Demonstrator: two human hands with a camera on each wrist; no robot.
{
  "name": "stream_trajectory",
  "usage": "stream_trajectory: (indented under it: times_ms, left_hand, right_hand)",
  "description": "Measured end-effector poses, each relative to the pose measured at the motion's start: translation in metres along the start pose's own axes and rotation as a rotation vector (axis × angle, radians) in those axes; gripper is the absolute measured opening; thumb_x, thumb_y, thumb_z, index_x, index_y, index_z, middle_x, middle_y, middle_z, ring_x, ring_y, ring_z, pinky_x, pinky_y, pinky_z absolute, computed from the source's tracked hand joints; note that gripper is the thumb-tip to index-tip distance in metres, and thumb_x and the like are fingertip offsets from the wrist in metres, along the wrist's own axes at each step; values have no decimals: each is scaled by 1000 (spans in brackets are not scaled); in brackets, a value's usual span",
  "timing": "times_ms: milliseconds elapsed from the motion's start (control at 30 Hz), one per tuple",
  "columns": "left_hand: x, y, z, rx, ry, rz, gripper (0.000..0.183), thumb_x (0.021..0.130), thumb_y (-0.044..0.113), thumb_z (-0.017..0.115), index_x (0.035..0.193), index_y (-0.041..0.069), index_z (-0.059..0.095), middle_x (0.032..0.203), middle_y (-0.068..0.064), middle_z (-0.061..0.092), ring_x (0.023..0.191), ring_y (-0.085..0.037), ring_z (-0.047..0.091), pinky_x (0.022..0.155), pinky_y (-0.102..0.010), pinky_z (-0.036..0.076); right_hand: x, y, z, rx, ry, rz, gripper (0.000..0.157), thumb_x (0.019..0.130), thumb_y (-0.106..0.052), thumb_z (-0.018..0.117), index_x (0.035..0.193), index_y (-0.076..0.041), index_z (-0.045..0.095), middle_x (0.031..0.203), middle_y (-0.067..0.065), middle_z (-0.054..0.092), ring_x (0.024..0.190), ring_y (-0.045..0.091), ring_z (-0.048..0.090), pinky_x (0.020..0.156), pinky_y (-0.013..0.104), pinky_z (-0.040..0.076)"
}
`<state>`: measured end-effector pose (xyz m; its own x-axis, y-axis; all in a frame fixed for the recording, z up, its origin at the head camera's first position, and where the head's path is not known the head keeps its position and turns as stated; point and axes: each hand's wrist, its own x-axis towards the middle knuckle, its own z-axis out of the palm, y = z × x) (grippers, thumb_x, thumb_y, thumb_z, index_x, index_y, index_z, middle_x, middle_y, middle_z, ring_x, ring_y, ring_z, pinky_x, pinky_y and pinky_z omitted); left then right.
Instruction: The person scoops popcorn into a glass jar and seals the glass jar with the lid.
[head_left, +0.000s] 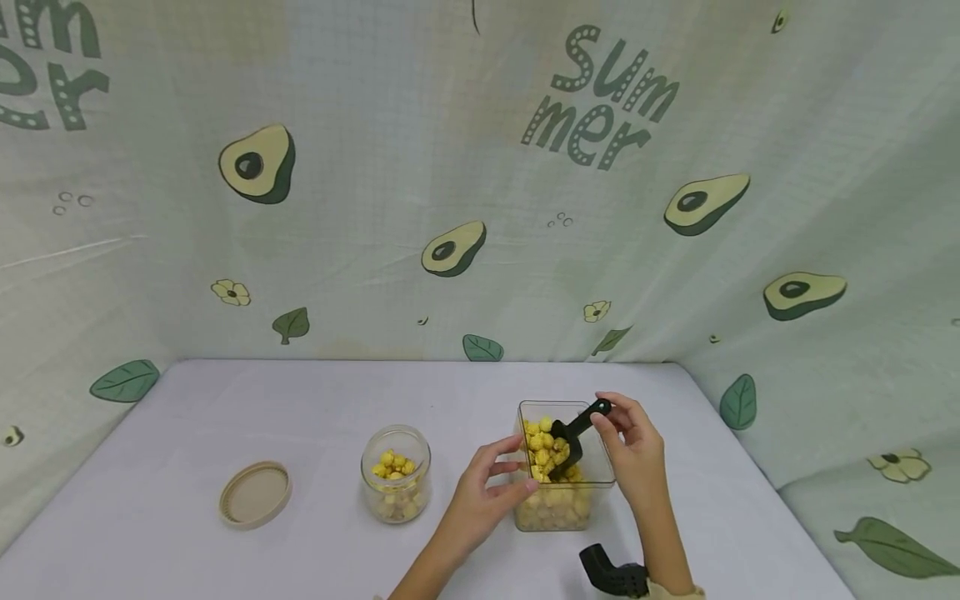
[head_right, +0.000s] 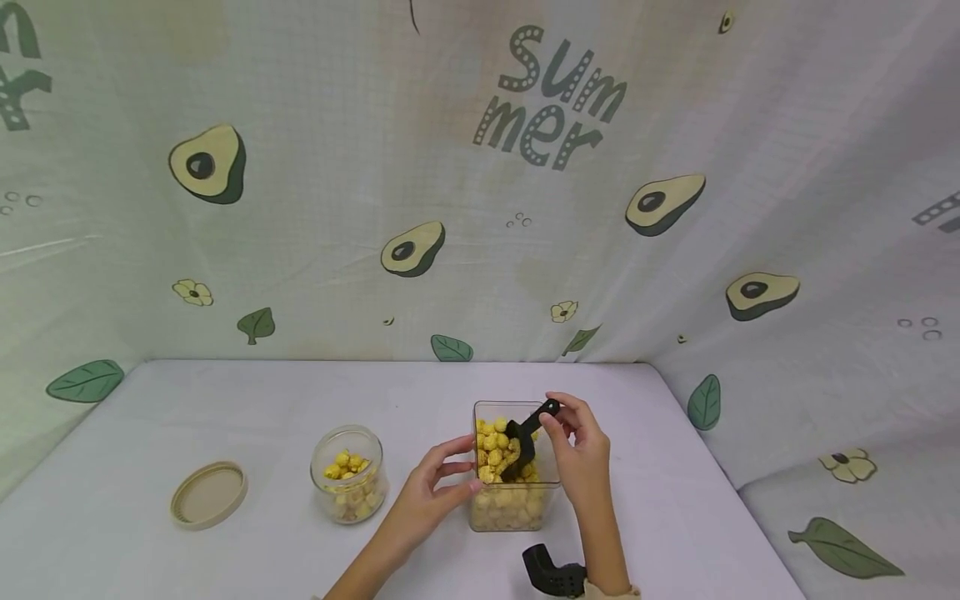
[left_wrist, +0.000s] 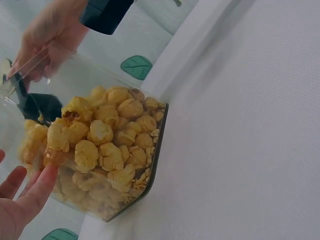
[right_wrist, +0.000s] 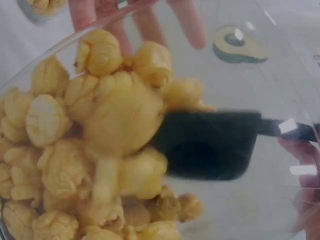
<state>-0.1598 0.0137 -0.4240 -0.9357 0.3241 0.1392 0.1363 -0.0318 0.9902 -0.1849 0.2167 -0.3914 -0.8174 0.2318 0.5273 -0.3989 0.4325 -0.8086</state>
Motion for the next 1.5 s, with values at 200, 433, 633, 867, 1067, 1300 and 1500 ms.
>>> stream_trajectory:
  times_ms: [200, 433, 633, 867, 1067, 1300, 1500]
  left_hand:
    - [0, -1, 1, -7, 0, -3, 54, 86, 25, 66, 135, 15, 47, 132, -10, 44, 116, -26, 49, 88, -24, 47]
    - [0, -1, 1, -20, 1, 5, 54, 86, 23, 67, 135, 15, 46, 135, -10, 43, 117, -28, 49, 88, -22, 47]
    - [0, 1, 1, -38, -11, 24, 54, 87, 22, 66, 136, 13, 45, 136, -12, 42, 117, -29, 49, 88, -22, 47]
    - [0, -1, 1, -25, -4, 0, 53, 86, 23, 66, 135, 15, 46, 135, -10, 43, 118, -28, 49, 88, -22, 47]
    - [0, -2, 1, -4, 7, -3, 53, 86, 26, 67, 134, 17, 47, 135, -10, 43, 117, -26, 49, 89, -25, 47]
    - [0, -1, 1, -12, 8, -12, 54, 85, 25, 67, 134, 15, 47, 135, -10, 43, 117, -27, 49, 89, -23, 46]
    - [-1, -1, 1, -11, 4, -8, 53, 86, 25, 67, 134, 16, 47, 135, -10, 43, 117, -27, 48, 88, -22, 46]
  right_hand:
    - [1, 2, -6, 19, -78, 48, 28, 85, -1, 63, 113, -2, 59, 77, -9, 60, 70, 2, 51, 59, 18, 41]
    - [2, 5, -14, 27, -146, 80, 27, 88, -7, 63, 114, -2, 58, 83, -15, 65, 80, 1, 57, 68, 14, 46]
    - [2, 4, -16, 54, -143, 108, 28, 88, -9, 62, 115, -3, 58, 83, -17, 65, 77, 3, 55, 65, 16, 45]
    - [2, 0, -18, -191, -91, 82, 26, 85, -15, 68, 109, -9, 61, 71, -1, 64, 68, 6, 39, 57, 22, 33]
    - [2, -2, -12, -260, -41, 2, 29, 83, -12, 69, 109, -4, 60, 78, 9, 69, 71, 4, 42, 62, 19, 33]
    - [2, 2, -13, -120, -80, 66, 28, 86, -7, 65, 112, -5, 59, 81, -7, 66, 67, 6, 38, 56, 22, 32]
    - [2, 5, -14, 34, -104, 119, 27, 88, -5, 62, 114, 0, 57, 85, -22, 62, 67, 6, 40, 53, 23, 34]
